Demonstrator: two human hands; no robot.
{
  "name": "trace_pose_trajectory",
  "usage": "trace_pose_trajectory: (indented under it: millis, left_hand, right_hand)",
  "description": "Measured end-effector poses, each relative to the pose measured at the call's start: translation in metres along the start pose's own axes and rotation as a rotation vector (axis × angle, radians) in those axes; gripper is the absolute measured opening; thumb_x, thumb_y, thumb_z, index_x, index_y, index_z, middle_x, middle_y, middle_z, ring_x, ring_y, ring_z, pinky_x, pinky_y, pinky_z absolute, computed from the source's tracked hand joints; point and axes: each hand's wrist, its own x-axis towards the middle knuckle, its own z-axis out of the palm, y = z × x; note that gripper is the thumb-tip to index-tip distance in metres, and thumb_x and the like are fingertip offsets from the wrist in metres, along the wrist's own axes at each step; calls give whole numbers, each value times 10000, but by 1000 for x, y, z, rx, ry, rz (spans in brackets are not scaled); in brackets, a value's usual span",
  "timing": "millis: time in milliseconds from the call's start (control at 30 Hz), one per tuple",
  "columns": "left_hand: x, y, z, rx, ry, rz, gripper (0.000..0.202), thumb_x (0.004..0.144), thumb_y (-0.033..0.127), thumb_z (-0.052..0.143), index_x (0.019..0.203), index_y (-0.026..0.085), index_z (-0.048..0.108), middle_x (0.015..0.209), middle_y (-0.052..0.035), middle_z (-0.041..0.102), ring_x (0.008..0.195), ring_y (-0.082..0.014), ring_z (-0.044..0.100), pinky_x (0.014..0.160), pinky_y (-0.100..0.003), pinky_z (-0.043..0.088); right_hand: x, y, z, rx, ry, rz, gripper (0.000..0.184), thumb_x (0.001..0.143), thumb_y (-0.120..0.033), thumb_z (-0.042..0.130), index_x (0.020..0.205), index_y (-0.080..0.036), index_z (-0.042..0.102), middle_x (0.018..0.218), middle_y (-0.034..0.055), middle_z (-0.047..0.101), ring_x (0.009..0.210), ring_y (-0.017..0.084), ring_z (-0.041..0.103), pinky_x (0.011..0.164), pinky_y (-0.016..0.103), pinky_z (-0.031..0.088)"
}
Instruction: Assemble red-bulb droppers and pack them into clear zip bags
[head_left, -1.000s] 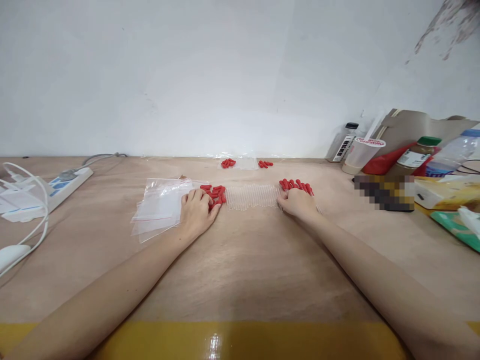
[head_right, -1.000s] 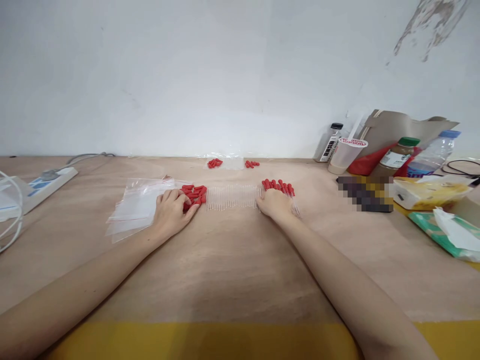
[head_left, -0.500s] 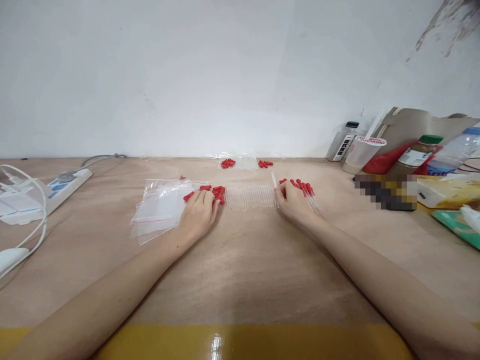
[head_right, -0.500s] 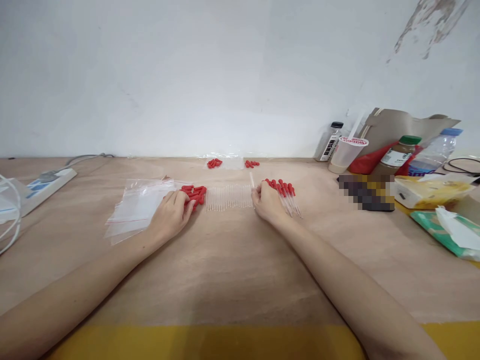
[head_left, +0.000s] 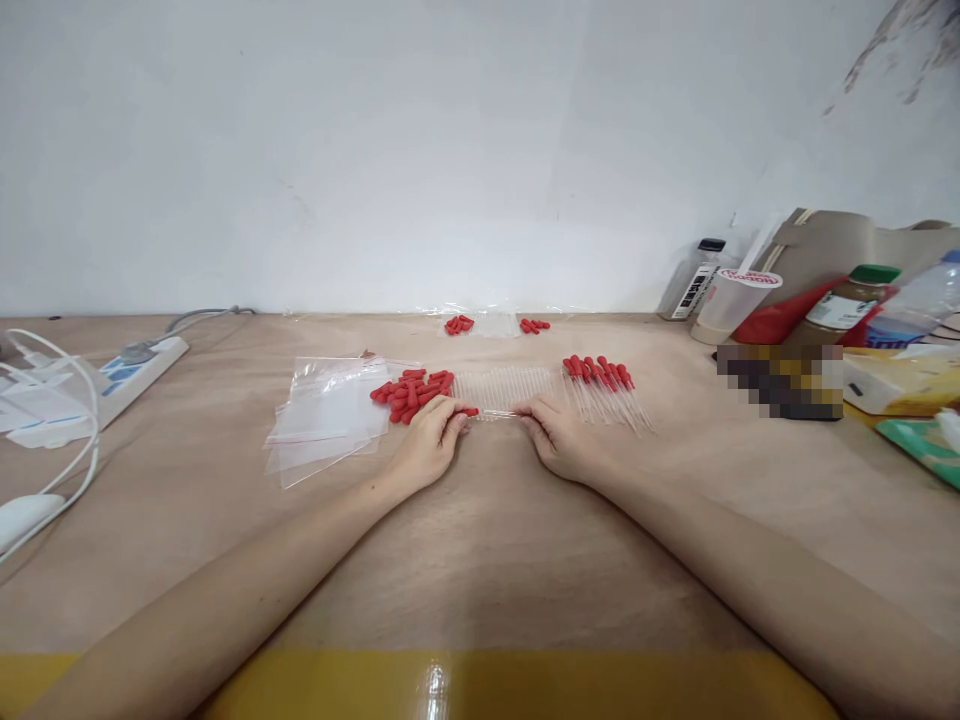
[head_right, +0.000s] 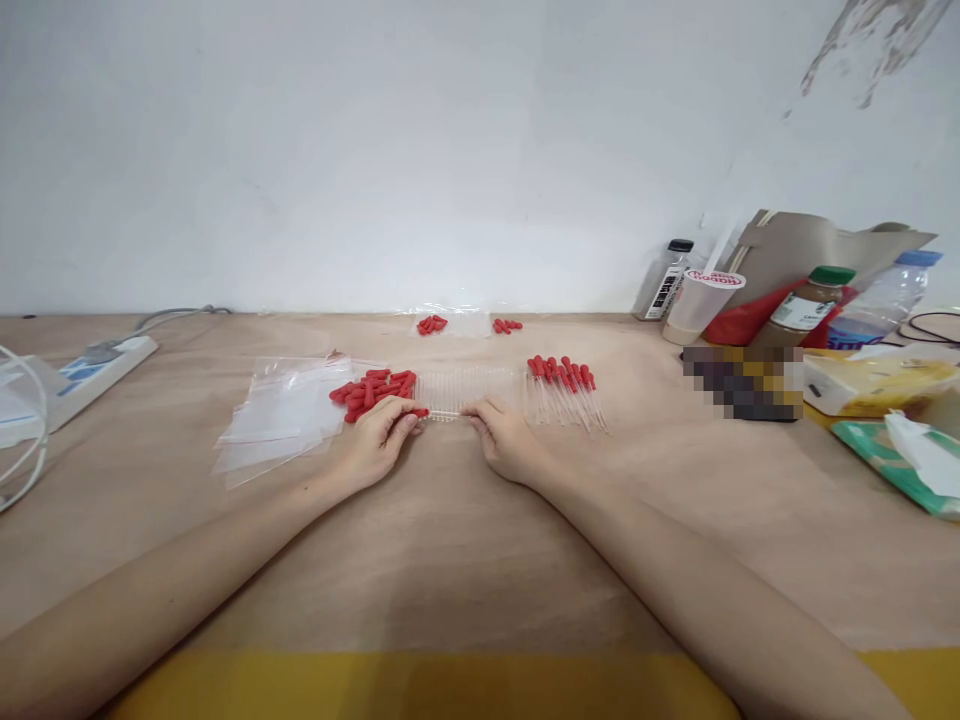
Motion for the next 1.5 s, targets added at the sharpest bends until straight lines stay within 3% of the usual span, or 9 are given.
trace_pose_trajectory:
  millis: [233,600,933,1300,1500]
  left_hand:
    - [-1,4,-1,-23,-57,-17,176,885,230,367,926,183,532,842,-32,603,792,-159,589,713,-293,468]
    - [-1,3,-1,-132,-137,-32,168,833,283,499,850,168,621,665,10,598,529,-93,550,544,-211,435]
    - [-3,11,-6,40,-140,88,153,817,284,529,826,182,643,740,-8,639,643,-121,555,584,-220,413]
    - [-6,8,-5,33,-158,178,172,827,311,514,832,178,622,733,-10,631,650,-119,553,600,-221,422]
    - [-3,6,-8,21,-177,229,163,800,329,569,856,198,649,773,-12,664,675,-129,581,626,-236,438]
  right_hand:
    - [2,-3,0,13,-42,15,200,868,-184,369,964,-176,545,891,70,575,832,152,544,743,299,445]
    - [2,5,0,138,-76,-6,205,848,-191,430,901,-175,627,816,55,601,765,136,561,707,273,459]
    - [-1,-1,-2,-29,-126,-64,236,855,-204,414,918,-183,641,821,67,605,744,149,563,674,269,448]
    - [-2,-18,1,-14,-151,5,206,846,-195,418,817,-178,621,758,39,624,702,129,554,646,240,415]
    - [3,-21,-7,-75,-258,-1,211,856,-205,414,839,-178,622,761,32,627,679,122,544,618,230,391]
